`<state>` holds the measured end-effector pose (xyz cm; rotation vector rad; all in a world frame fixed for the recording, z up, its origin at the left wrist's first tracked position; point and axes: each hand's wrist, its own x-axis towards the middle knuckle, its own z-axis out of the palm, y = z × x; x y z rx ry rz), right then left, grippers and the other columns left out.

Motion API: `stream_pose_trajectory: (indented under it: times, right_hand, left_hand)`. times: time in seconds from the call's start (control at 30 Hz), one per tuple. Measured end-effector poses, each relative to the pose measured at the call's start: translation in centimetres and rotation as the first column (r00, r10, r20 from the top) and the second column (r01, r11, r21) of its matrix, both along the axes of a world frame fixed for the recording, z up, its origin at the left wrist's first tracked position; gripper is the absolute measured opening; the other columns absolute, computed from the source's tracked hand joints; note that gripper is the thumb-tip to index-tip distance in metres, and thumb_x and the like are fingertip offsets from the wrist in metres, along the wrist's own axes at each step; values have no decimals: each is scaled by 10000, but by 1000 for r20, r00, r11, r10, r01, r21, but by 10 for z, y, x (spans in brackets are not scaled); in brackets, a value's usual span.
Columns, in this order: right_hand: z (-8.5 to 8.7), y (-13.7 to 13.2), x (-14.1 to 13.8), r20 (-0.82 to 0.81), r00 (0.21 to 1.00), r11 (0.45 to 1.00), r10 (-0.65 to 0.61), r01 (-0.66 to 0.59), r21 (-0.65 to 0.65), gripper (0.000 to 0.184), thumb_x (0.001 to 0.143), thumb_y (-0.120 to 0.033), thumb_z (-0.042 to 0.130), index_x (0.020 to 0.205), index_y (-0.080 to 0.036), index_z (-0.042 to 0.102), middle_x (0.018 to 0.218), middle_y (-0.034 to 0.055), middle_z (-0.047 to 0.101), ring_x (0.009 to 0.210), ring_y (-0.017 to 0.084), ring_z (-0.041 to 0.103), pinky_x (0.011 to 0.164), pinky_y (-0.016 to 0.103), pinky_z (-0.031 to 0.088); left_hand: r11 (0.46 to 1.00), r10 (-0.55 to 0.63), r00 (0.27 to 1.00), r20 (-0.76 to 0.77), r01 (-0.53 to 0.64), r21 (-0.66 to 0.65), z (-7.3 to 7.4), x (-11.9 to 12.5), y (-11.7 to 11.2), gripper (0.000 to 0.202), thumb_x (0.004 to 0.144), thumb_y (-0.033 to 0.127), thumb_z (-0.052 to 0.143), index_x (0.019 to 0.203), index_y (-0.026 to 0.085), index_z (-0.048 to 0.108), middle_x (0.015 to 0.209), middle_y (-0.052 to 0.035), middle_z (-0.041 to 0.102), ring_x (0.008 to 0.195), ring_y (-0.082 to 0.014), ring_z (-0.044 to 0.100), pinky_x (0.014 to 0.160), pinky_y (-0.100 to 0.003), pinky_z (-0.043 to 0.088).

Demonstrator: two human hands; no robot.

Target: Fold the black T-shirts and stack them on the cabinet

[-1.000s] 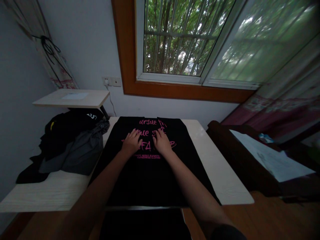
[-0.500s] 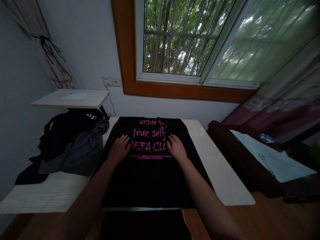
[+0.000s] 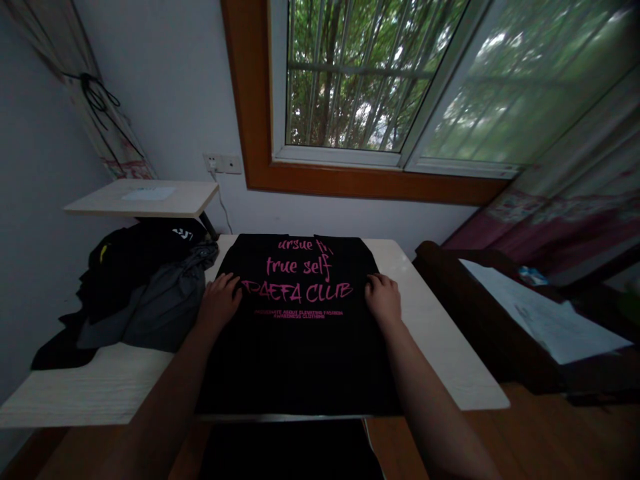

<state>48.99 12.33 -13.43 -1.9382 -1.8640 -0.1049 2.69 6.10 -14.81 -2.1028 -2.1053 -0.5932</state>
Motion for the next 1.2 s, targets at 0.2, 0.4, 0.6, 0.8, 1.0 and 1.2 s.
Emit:
stream_pose_trajectory:
  times: [0.2, 0.4, 0.6, 0.8, 1.0, 1.2]
  right_hand:
    - [11, -10, 2, 45, 991, 992, -123, 123, 4, 426, 978, -270, 434, 1326, -161, 654, 1298, 203, 572, 1161, 371, 521, 954, 491, 468]
    - [19, -21, 1, 55, 974, 970, -222, 226, -85, 461, 1013, -331, 395, 1424, -191, 550, 1254, 211, 533, 1012, 325, 638, 806, 440, 517]
    - [24, -28, 3, 152, 960, 949, -236, 262, -179, 472, 1047, -386, 325, 1446, -188, 479, 1152, 188, 640, 899, 299, 708, 749, 411, 530]
    - [24, -34, 3, 220, 947, 930, -233, 283, -234, 469, 1055, -386, 316, 1463, -185, 432, 1002, 148, 726, 886, 292, 727, 784, 409, 533]
    - [24, -43, 5, 243, 947, 935, -211, 268, -233, 465, 1058, -395, 294, 1451, -196, 443, 1003, 148, 738, 858, 293, 737, 763, 407, 538]
    - [24, -50, 8, 251, 946, 924, -206, 272, -267, 449, 1063, -403, 297, 1432, -204, 456, 1017, 144, 743, 866, 275, 740, 778, 384, 534]
  left_hand:
    - [997, 62, 998, 29, -64, 50, 9, -4, -11, 418, 951, 319, 455, 1274, 177, 677, 1418, -147, 571, 1354, -338, 471, 1145, -504, 394]
    - [990, 124, 992, -25, -122, 77, 17, -1, -20, 399, 948, 285, 449, 1255, 174, 679, 1346, -154, 577, 1196, -341, 539, 1062, -498, 446]
    - [985, 175, 978, -114, -174, 20, 24, 3, -31, 371, 954, 241, 452, 1252, 204, 669, 1256, -130, 589, 1054, -282, 597, 948, -417, 510]
    - [971, 208, 967, -147, -222, -84, 30, 6, -44, 365, 971, 203, 432, 1270, 221, 642, 1278, -104, 564, 990, -200, 654, 858, -308, 526]
    - [960, 221, 959, -180, -246, -134, 33, 6, -59, 396, 1009, 249, 375, 1336, 221, 595, 1318, -128, 543, 845, -182, 689, 669, -289, 515]
    - [957, 215, 956, -201, -247, -150, 33, 4, -66, 416, 1015, 264, 348, 1354, 218, 584, 1283, -132, 556, 796, -187, 694, 607, -290, 509]
